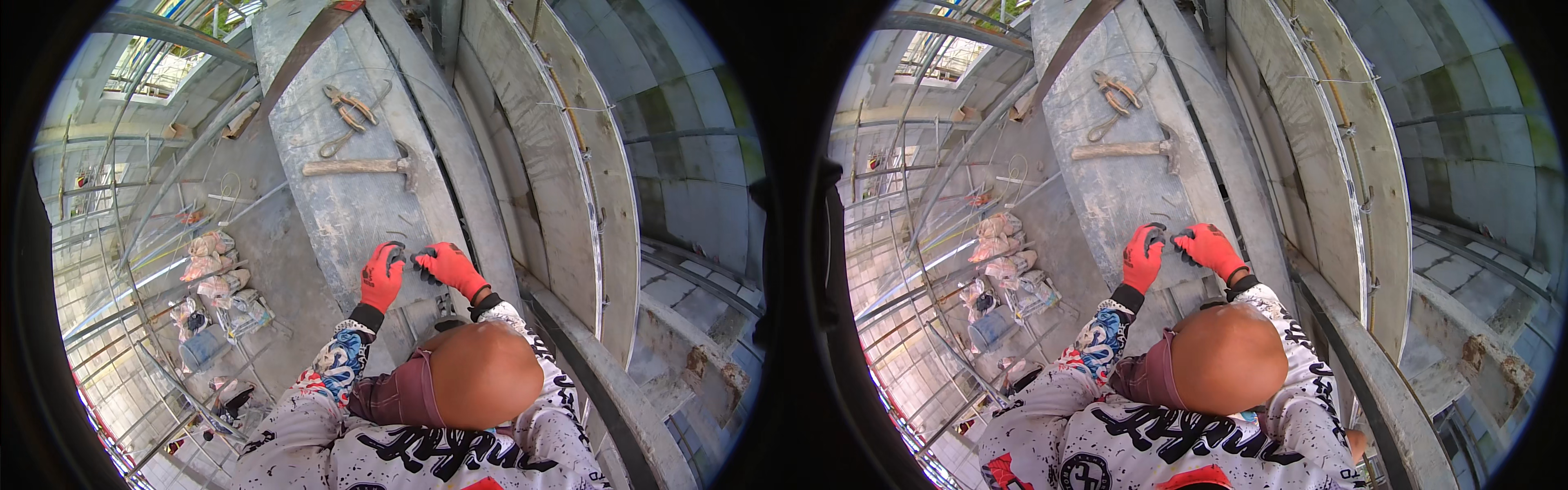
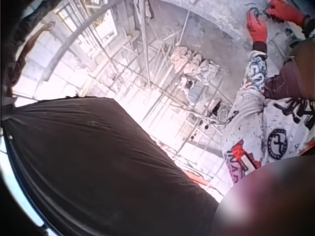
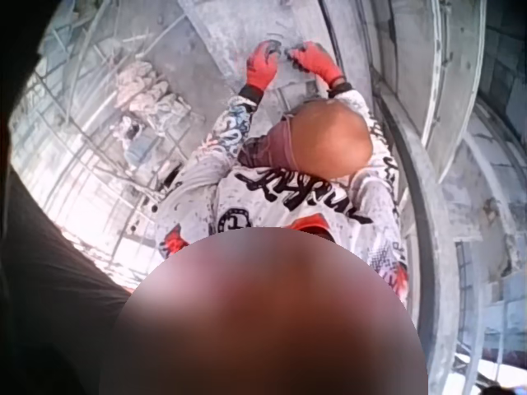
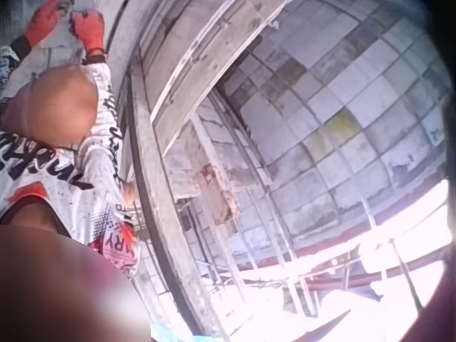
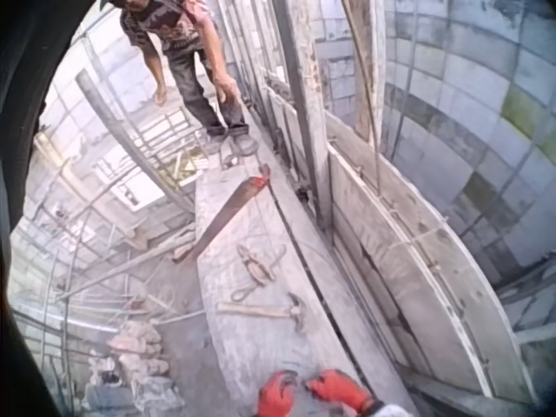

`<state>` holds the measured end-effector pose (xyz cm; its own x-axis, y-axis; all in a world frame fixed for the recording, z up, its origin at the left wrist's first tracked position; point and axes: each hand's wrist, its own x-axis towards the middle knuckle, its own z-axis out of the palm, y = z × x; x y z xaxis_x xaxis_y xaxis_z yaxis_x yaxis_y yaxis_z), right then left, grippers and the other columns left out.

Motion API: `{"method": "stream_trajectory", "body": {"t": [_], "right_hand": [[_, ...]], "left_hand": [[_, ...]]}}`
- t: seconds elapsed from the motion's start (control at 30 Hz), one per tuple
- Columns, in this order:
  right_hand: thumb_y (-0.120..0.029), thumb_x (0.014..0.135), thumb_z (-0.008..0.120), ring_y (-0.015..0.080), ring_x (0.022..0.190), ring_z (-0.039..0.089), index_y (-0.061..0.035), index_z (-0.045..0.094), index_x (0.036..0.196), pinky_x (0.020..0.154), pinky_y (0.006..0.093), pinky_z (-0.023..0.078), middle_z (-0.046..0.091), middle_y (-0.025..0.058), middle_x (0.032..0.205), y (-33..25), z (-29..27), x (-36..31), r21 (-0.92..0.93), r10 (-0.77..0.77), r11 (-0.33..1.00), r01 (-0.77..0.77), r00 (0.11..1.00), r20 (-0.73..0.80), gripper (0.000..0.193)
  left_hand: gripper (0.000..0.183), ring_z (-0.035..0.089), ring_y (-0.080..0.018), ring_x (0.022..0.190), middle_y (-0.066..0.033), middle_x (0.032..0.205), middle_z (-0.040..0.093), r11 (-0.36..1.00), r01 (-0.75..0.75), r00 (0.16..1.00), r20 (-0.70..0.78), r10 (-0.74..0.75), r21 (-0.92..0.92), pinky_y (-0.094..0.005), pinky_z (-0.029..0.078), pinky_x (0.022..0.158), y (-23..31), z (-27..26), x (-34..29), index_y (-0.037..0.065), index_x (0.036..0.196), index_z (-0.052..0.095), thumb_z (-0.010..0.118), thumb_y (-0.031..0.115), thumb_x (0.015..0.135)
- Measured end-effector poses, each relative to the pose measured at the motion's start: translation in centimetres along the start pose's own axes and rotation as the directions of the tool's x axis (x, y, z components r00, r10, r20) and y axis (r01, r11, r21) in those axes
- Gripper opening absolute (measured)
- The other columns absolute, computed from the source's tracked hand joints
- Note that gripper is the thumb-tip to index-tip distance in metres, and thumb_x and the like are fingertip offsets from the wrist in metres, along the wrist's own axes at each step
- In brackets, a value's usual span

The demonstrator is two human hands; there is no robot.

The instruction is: The person works on a metal scaffolding structure, positioning and securing metal beams with wire ties. They use pliers and a hammer to tighten and adjust the connections while moving along the scaffolding.

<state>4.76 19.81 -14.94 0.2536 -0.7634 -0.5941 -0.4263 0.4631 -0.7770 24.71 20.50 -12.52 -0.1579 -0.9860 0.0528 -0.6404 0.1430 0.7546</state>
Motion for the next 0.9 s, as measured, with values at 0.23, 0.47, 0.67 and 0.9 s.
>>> {"method": "stream_trajectory", "body": {"t": [0.23,0.47,0.67,0.9], "right_hand": [[-0.033,0.095,0.066,0.0271,0.076,0.071,-0.0005,0.073,0.104,0.075,0.0404,0.055,0.073,0.0162,0.083,0.0,0.6,-0.9,0.077,0.074,0.994,-0.073,0.997,-0.008,0.034],[-0.023,0.097,0.063,0.0187,0.065,0.07,0.0012,0.071,0.105,0.06,0.034,0.055,0.073,0.0102,0.08,0.5,1.2,-1.3,0.415,0.082,0.903,-0.111,0.993,0.086,0.026],[-0.025,0.097,0.064,0.0178,0.065,0.069,0.0009,0.071,0.102,0.062,0.0338,0.055,0.073,0.0095,0.08,-0.4,1.0,-1.4,0.27,0.047,0.959,-0.084,0.989,0.143,0.028],[-0.027,0.093,0.07,0.0225,0.077,0.071,-0.0015,0.071,0.103,0.073,0.0373,0.055,0.073,0.0113,0.086,-3.3,1.1,-0.7,0.017,-0.002,1.0,-0.001,0.982,0.191,0.028]], "left_hand": [[0.02,0.066,-0.0173,0.081,-0.0078,0.094,0.071,0.618,0.611,0.773,0.208,-0.599,-0.494,-0.0319,0.052,0.076,-0.3,1.8,-2.2,0.001,0.111,0.065,0.061,0.013,0.096],[0.019,0.061,-0.0109,0.079,-0.0021,0.093,0.068,0.22,0.584,0.702,0.35,-0.62,-0.781,-0.0274,0.049,0.073,-0.5,3.4,-2.6,0.0,0.111,0.067,0.059,0.01,0.098],[0.023,0.062,-0.0139,0.08,-0.0056,0.096,0.069,0.115,0.639,0.697,0.51,-0.504,-0.76,-0.0288,0.05,0.074,-2.3,3.1,-2.9,-0.001,0.116,0.067,0.057,0.011,0.099],[0.024,0.065,-0.0125,0.08,-0.007,0.097,0.072,0.375,0.57,0.757,0.289,-0.587,-0.731,-0.0255,0.051,0.074,-0.7,0.5,-1.5,-0.001,0.117,0.067,0.054,0.011,0.1]]}}
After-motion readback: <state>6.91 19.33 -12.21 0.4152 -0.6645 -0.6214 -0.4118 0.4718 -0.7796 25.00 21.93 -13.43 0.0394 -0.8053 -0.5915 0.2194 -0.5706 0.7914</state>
